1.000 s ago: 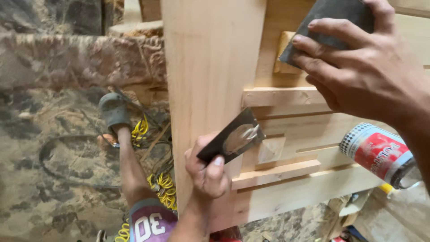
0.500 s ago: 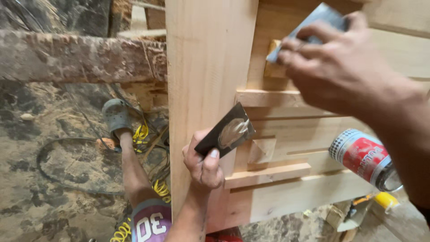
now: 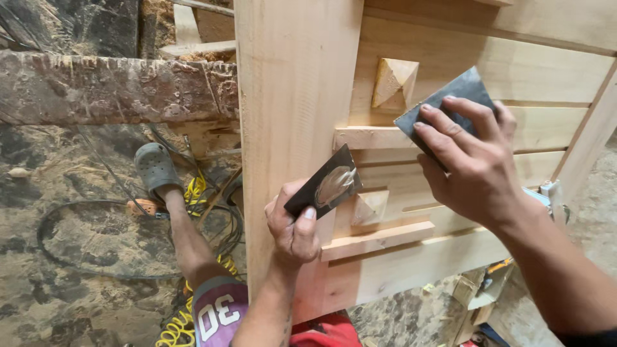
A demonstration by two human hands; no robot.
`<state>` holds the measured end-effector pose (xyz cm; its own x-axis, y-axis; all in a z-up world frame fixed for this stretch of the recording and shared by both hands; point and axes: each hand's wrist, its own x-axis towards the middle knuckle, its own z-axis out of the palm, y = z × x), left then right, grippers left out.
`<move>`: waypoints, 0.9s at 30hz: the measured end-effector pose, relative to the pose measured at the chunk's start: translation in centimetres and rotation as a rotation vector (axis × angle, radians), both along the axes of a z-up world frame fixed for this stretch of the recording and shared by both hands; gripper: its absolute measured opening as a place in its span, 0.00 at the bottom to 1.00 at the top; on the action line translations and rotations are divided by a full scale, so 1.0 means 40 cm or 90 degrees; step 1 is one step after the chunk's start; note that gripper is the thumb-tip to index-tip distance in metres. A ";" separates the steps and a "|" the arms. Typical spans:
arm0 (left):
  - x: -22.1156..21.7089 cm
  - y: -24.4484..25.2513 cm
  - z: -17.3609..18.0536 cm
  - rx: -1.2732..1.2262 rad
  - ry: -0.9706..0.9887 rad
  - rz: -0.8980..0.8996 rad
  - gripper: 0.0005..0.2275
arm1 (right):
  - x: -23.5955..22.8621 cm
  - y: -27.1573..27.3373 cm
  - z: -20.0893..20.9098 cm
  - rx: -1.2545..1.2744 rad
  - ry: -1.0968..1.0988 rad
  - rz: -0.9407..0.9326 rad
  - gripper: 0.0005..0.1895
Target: The person uses a putty knife to apply wood filler to small holes and gaps on a wooden climbing wall. They repeatedly scoop filler from a metal palette and smooth it into the surface of the wood and climbing holds.
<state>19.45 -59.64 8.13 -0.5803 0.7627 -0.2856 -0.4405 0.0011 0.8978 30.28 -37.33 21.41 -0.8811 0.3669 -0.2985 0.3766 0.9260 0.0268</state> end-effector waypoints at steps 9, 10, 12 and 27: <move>-0.012 0.002 -0.010 0.036 0.045 -0.034 0.14 | 0.082 0.133 -0.074 -0.004 0.015 0.179 0.14; -0.012 0.002 -0.010 0.042 0.047 -0.035 0.14 | 0.089 0.138 -0.079 -0.020 0.015 0.193 0.14; -0.014 0.001 -0.011 0.054 0.053 -0.036 0.14 | 0.102 0.142 -0.088 -0.027 0.021 0.212 0.13; -0.015 0.007 -0.004 0.050 0.070 -0.022 0.14 | 0.124 0.182 -0.115 -0.006 -0.035 0.288 0.11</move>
